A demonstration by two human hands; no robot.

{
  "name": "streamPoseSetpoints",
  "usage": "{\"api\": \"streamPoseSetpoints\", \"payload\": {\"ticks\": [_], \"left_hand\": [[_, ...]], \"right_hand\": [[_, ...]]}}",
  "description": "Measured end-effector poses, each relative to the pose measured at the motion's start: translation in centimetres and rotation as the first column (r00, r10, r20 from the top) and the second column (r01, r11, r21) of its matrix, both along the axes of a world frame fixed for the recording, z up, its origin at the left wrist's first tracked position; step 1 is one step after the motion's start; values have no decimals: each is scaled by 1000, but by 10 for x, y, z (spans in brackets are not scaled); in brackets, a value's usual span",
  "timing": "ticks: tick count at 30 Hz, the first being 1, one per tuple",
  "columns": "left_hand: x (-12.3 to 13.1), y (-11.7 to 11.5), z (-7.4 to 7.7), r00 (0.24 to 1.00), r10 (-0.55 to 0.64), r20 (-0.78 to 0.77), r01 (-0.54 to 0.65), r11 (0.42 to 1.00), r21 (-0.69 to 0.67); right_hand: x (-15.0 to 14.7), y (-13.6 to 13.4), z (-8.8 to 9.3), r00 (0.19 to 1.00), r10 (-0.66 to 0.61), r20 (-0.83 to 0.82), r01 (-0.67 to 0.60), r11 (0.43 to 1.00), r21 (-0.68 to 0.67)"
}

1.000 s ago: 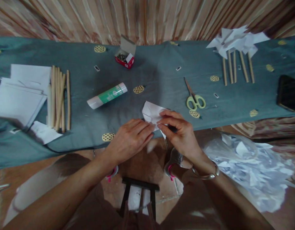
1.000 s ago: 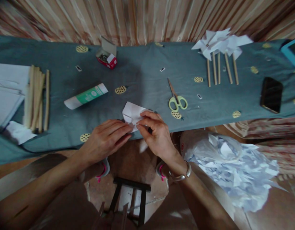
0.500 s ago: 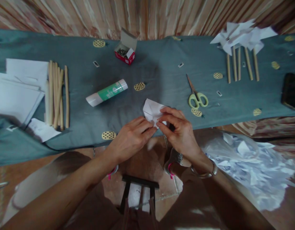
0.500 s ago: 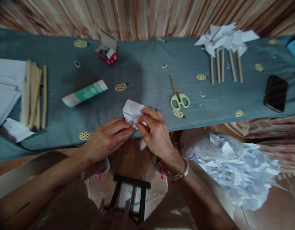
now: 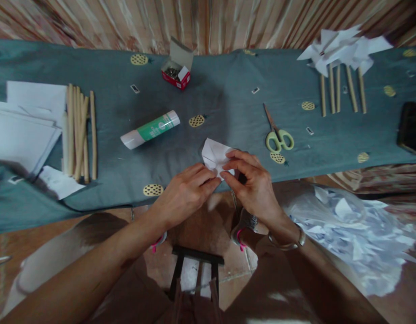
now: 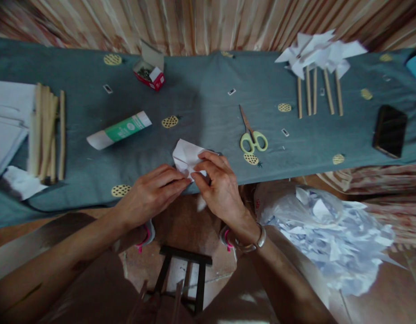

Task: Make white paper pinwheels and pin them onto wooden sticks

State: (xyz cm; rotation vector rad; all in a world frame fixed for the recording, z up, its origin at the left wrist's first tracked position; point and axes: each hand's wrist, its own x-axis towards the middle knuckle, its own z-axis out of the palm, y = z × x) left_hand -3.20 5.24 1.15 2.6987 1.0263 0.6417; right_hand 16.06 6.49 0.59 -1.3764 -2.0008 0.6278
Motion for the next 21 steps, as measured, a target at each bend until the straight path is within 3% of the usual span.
{"api": "streamPoseSetpoints", "payload": {"ticks": [12,21], "left_hand": [[-1,1,0,1000,-7,8,7,1000,-19],[-1,0,1,1000,-8,8,8,999,-37]], "right_hand": [[-1,-1,0,1000,4,2,-4,1000,17],[-1,-6,0,992,57,116,-66,995,79]]}}
